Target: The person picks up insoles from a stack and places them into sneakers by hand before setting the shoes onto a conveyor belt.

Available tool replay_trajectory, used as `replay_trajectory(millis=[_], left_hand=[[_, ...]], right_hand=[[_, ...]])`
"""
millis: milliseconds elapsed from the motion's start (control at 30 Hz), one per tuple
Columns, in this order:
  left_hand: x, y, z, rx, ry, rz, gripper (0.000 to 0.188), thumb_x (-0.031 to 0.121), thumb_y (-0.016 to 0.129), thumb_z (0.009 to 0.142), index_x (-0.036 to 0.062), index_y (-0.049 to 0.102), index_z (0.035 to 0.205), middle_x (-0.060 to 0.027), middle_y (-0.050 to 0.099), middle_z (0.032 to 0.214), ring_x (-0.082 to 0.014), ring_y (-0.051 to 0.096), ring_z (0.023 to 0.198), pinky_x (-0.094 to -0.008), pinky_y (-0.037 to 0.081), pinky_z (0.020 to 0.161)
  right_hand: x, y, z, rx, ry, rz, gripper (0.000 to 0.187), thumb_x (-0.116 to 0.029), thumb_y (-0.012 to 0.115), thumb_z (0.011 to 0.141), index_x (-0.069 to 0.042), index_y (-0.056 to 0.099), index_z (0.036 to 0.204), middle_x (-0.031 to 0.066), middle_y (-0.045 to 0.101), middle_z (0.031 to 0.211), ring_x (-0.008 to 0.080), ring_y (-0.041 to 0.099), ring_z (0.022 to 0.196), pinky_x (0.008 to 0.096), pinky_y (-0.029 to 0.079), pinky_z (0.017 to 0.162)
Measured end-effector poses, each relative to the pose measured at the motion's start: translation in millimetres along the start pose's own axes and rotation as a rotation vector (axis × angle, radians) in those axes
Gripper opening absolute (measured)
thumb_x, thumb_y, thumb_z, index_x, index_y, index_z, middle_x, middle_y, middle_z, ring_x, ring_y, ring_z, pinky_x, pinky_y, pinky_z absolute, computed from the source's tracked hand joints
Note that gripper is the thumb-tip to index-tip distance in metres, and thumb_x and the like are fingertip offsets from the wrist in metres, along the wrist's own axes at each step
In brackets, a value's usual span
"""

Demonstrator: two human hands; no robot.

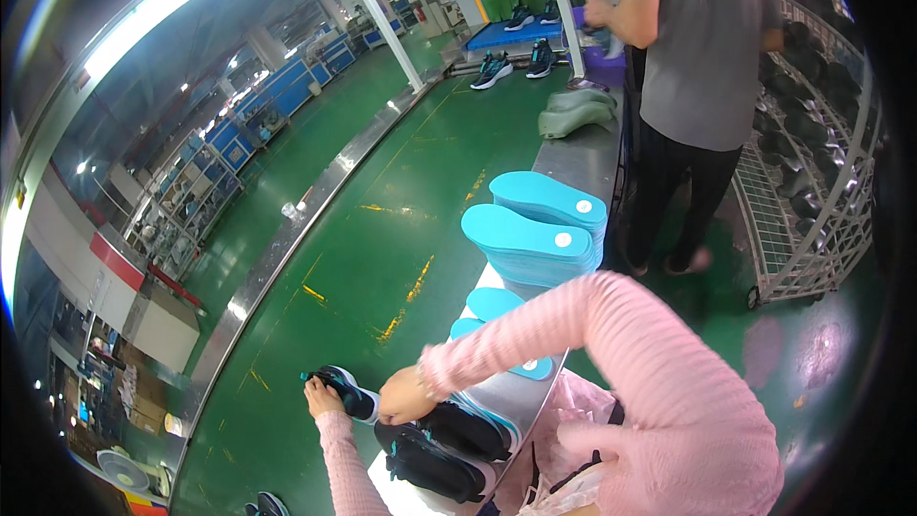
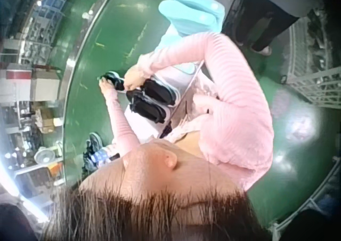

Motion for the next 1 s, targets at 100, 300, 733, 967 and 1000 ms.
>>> replay_trajectory(millis=[100,300,733,967,1000], left_hand=[[1,-8,18,-0.066,-0.023,-0.037,0.026,0.011,0.061,0.068,0.0027,0.058,0.093,-0.0134,0.052,0.101,-0.0291,0.049,0.095,-0.0368,0.043,0.08],[-15,-3,33,-0.072,-0.015,-0.008,0.014,0.013,0.067,0.062,0.004,0.059,0.07,-0.0111,0.056,0.078,-0.0295,0.056,0.075,-0.0385,0.046,0.066],[-20,-2,4,0.016,0.012,0.104,0.009,0.013,0.056,0.07,0.0055,0.052,0.073,-0.0116,0.056,0.075,-0.0272,0.056,0.069,-0.0371,0.046,0.062],[-88,-38,-26,0.349,-0.548,-1.205,0.008,0.007,0.056,0.072,0.0026,0.05,0.07,-0.0017,0.048,0.068,-0.0103,0.05,0.058,-0.0256,0.048,0.054],[-74,-80,-37,0.432,-0.521,-1.164,0.008,0.007,0.055,0.073,0.0022,0.049,0.07,-0.0027,0.047,0.071,-0.0111,0.05,0.059,-0.0254,0.048,0.054]], right_hand=[[-5,-45,-63,-0.003,-0.014,-0.029,0.02,-0.02,0.042,0.076,-0.006,0.056,0.077,0.0154,0.057,0.073,0.0345,0.054,0.07,0.0424,0.042,0.062],[99,-160,-165,0.339,0.444,-0.311,0.026,-0.027,0.043,0.077,-0.006,0.059,0.081,0.016,0.059,0.08,0.0342,0.055,0.074,0.0422,0.044,0.069],[330,-143,-265,-0.21,1.009,0.129,0.072,-0.042,0.061,0.067,-0.018,0.033,0.128,0.0085,0.046,0.12,0.0247,0.05,0.102,0.0376,0.04,0.085],[362,-114,-209,-0.628,1.073,-0.181,0.047,-0.036,0.065,0.066,-0.013,0.057,0.106,0.0068,0.06,0.097,0.0189,0.057,0.086,0.0357,0.044,0.073],[359,-128,-197,-0.393,1.058,-0.261,0.032,-0.033,0.066,0.065,-0.01,0.064,0.087,0.0056,0.064,0.079,0.017,0.059,0.074,0.0338,0.046,0.066]])
Point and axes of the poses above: each hand's wrist, its own z-axis towards the middle knuckle, its own y-axis out of the palm, x = y × z, the point moved 6 cm from there along z, towards the middle knuckle
